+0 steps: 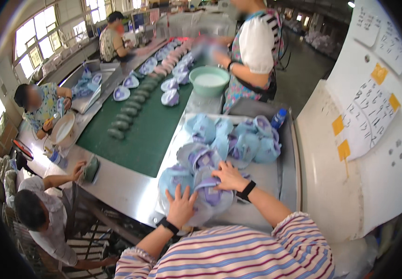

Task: The person repeatedly picks up light blue slippers from a pile, places them into a clear plastic bag, and then transfers the bag onto a nearby table. The task is performed continuously by hand without tools.

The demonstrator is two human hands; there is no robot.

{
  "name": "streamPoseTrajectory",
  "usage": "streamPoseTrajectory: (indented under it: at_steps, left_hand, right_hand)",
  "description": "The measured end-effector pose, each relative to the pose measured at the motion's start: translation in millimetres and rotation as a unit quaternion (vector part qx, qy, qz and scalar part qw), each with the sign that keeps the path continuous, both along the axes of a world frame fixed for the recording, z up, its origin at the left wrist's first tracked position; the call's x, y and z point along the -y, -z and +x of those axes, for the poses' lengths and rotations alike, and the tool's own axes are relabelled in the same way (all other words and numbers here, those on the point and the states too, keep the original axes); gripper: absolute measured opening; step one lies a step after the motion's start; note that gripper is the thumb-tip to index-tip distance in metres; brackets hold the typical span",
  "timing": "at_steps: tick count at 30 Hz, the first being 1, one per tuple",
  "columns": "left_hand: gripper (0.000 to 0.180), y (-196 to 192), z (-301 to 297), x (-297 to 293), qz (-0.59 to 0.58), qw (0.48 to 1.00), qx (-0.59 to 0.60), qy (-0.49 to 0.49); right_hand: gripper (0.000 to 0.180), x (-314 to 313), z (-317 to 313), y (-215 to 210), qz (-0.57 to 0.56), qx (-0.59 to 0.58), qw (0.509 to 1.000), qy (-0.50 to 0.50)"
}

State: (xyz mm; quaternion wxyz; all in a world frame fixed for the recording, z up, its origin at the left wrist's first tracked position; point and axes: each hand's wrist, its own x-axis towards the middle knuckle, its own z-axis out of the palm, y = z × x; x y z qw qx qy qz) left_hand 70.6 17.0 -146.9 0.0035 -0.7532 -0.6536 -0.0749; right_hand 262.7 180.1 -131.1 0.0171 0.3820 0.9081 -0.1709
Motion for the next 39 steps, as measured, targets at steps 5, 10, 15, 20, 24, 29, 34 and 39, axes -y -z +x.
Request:
streamPoseTrajectory:
  at_steps: [5,10,15,20,24,29,34,39]
  left_hand:
    - [0.037,7,-4,-3,0.021,0.993,0.111,0.029]
    - [0.031,14,-24,-12,-0.015,0.996,0.053,0.076]
    - [0.041,10,-26,-16,-0.013,0.993,0.036,0.108]
    - [0.069,-61,-1,-1,-0.015,0.931,0.341,0.131]
    - [0.085,-95,26,-15,-0.118,0.459,0.858,0.198]
    - [0.070,-88,4,-25,-0.169,0.253,0.952,0.030]
    - [0.060,-74,-23,-39,-0.127,0.223,0.966,0.017]
    - [0.069,-70,-44,-40,-0.078,0.349,0.932,0.051]
  right_hand:
    - [0.050,-14,36,36,-0.080,-0.107,0.991,-0.017]
    - [0.038,-12,47,36,-0.051,-0.267,0.959,0.077]
    - [0.030,-17,62,-38,-0.104,-0.627,0.730,0.252]
    - [0.023,12,36,-123,0.411,-0.471,0.757,0.189]
    - [0.014,52,4,-98,0.461,-0.440,0.771,-0.003]
    - [0.006,73,-21,-88,0.419,-0.404,0.807,-0.095]
    - [0.024,72,-1,-102,0.242,-0.474,0.822,-0.204]
    - [0.054,67,-19,-103,-0.204,-0.743,0.627,0.111]
